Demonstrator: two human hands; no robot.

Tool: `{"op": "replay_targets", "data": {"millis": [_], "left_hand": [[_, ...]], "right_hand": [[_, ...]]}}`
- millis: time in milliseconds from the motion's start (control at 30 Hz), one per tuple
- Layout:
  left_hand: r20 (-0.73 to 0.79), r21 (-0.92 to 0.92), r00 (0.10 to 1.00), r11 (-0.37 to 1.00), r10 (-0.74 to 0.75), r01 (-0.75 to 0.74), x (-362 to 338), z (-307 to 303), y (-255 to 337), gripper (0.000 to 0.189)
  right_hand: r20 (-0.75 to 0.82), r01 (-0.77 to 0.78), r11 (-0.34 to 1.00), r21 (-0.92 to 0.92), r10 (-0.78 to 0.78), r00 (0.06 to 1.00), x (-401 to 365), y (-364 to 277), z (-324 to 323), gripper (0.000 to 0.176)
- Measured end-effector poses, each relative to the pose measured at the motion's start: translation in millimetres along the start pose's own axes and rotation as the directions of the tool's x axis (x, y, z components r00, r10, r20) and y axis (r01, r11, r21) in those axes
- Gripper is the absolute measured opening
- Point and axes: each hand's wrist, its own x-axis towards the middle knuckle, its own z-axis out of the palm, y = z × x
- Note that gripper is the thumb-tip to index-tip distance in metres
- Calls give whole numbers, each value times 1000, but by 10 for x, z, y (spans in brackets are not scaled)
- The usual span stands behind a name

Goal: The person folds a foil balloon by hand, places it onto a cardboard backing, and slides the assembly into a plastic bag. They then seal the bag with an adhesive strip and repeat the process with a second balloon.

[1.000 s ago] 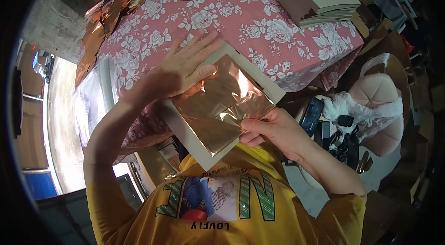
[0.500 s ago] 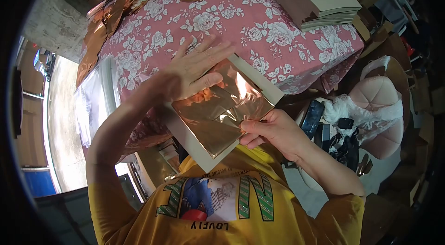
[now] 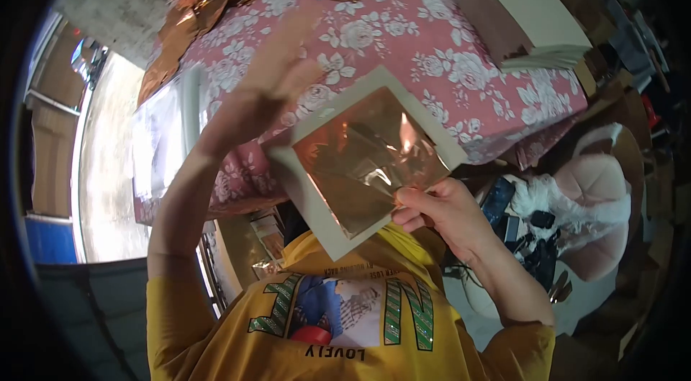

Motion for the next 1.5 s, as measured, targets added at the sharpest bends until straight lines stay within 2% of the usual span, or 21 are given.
{"op": "replay_targets", "data": {"millis": [33, 67, 133, 200, 300, 400, 433, 667, 700, 733, 767, 800, 867, 900, 1033, 1100, 1233, 1300, 1333, 1400, 1500], "left_hand": [[-246, -115, 969, 993, 10, -39, -130, 33, -114, 60], [-255, -105, 967, 994, 7, -34, -325, 28, -175, 60], [-397, -456, 787, 846, -472, 276, -771, 43, -95, 57], [-158, -896, 675, 391, -721, 209, -1015, 264, 232, 59], [138, -988, 685, -56, -716, 141, -1023, 351, 350, 58], [184, -968, 638, -25, -747, 249, -986, 493, 438, 47], [207, -977, 641, -184, -739, 104, -909, 546, 524, 38], [199, -980, 610, -170, -767, 106, -902, 679, 712, 27], [173, -984, 677, -91, -715, 155, -1011, 741, 612, 27], [-64, -837, 726, 433, -685, 335, -1093, 839, 532, 27], [-246, -414, 813, 816, -527, 404, -1160, 893, 488, 27], [-50, -520, 815, 711, -578, 473, -1215, 814, 515, 26], [-7, -597, 777, 626, -629, 501, -1162, 698, 702, 32], [-144, -540, 844, 756, -516, 370, -1343, 881, 467, 30], [-161, -472, 842, 789, -515, 393, -1368, 893, 628, 30], [-228, -230, 880, 902, -416, 366, -1316, 806, 817, 24], [-70, -367, 828, 787, -556, 496, -1409, 792, 733, 35], [-9, -809, 816, 484, -578, 334, -1646, 923, 483, 40], [-34, -898, 743, 347, -668, 271, -1635, 945, 585, 40], [201, -979, 657, -162, -727, 120, -1368, 832, 866, 39], [165, -986, 725, -115, -669, 118, -1449, 933, 833, 49]], "right_hand": [[16, 3, 1000, -10, -3, 1000, 1, 8, -11, 18], [-7, 20, 1000, 3, -20, 1000, -5, 25, -31, 18], [-39, 50, 998, 39, -49, 998, -7, 64, -54, 17], [-24, 71, 997, 20, -70, 997, -8, 74, -17, 16], [-3, 95, 995, -14, -95, 995, 12, 133, 6, 13], [-48, 158, 987, -9, -158, 986, 33, 163, 63, 14], [-52, 170, 985, 8, -169, 984, 36, 168, 73, 14], [-77, 153, 987, 47, -150, 986, 99, 169, 77, 18], [-66, 141, 989, 49, -138, 988, 102, 153, 77, 20], [-61, 137, 989, 48, -134, 989, 100, 143, 84, 20], [-53, 133, 990, 47, -130, 990, 103, 130, 80, 21], [-20, 107, 994, 38, -106, 994, 111, 111, 53, 26], [3, 119, 992, 45, -119, 993, 105, 108, 69, 26], [-28, 138, 988, 68, -136, 990, 105, 125, 109, 24], [-10, 110, 989, 98, -109, 994, 136, 169, 129, 24], [0, 104, 989, 109, -105, 994, 164, 171, 149, 24], [48, 99, 990, 101, -104, 993, 188, 177, 125, 27], [52, 111, 988, 107, -117, 992, 182, 187, 154, 28], [54, 130, 985, 113, -137, 989, 182, 183, 170, 30], [48, 117, 982, 150, -126, 991, 200, 186, 204, 22], [57, 111, 982, 155, -121, 991, 214, 211, 261, 20]]}}
